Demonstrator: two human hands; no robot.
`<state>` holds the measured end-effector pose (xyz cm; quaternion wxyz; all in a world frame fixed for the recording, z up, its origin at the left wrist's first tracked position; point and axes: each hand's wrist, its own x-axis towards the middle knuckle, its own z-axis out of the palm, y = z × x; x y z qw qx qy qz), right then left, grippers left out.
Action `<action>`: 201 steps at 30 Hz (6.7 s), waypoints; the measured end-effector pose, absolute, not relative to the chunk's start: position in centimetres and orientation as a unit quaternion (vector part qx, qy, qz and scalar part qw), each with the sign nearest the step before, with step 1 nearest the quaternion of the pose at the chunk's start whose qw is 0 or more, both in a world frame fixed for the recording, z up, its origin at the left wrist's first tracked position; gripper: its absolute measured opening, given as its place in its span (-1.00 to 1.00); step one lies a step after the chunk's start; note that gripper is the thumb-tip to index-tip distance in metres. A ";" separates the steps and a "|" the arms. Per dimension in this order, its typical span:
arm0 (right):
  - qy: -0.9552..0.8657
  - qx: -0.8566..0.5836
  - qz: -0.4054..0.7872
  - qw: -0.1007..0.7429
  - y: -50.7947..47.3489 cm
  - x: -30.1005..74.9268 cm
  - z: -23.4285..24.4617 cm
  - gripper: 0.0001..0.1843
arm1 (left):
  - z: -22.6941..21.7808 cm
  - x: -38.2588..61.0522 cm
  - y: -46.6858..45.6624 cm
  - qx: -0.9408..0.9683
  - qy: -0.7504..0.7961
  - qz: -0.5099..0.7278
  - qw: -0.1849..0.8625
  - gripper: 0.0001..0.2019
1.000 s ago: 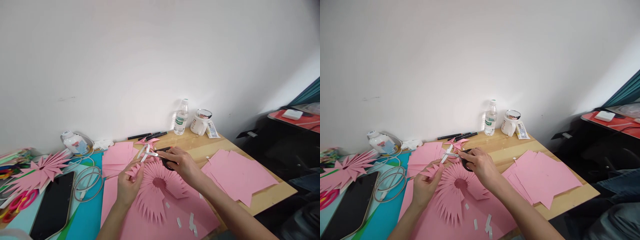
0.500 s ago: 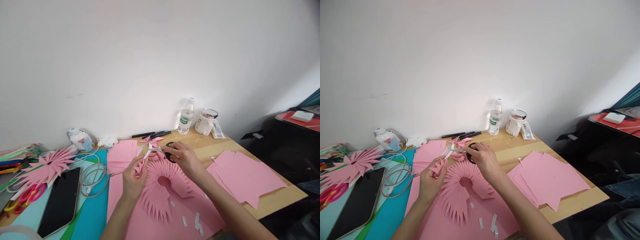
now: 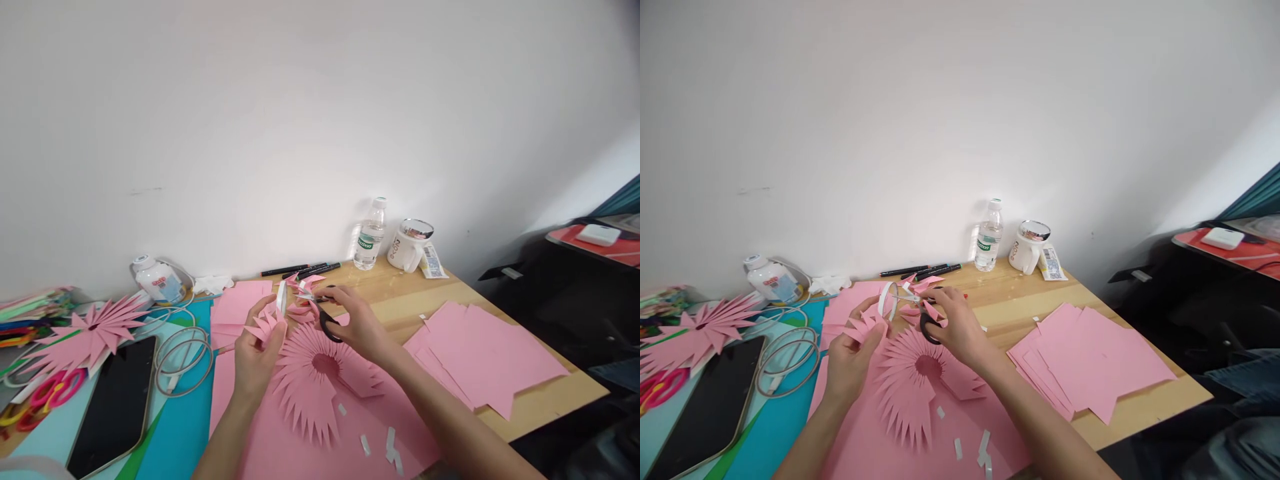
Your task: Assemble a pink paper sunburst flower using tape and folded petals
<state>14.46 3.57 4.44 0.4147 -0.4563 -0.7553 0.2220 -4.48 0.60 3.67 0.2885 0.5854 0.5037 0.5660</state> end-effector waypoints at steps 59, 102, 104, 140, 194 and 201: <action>-0.809 -0.497 0.038 0.311 0.5 12.8 5.8 -0.49 | 4.3 -3.9 -0.2 0.683 0.470 0.512 0.227 -0.84; -0.763 -0.615 -0.027 0.199 5.4 19.5 4.3 -0.55 | 2.9 -5.1 1.1 0.690 0.526 0.492 0.062 -0.82; -0.748 -0.649 -0.007 0.138 5.8 21.5 3.4 -0.53 | 2.6 -5.4 1.5 0.672 0.547 0.500 0.027 -0.82; -0.699 -0.684 0.092 0.187 8.5 21.7 1.6 -0.90 | 3.2 -4.8 2.2 0.202 0.469 0.615 0.600 -0.63; -0.676 -0.692 0.173 0.185 13.0 23.9 1.9 -0.84 | 3.9 -4.1 1.6 0.294 0.439 0.588 0.612 -0.75; -0.686 -0.683 0.198 0.152 13.0 24.4 -0.8 -0.85 | 3.6 -4.3 1.7 0.290 0.437 0.582 0.622 -0.75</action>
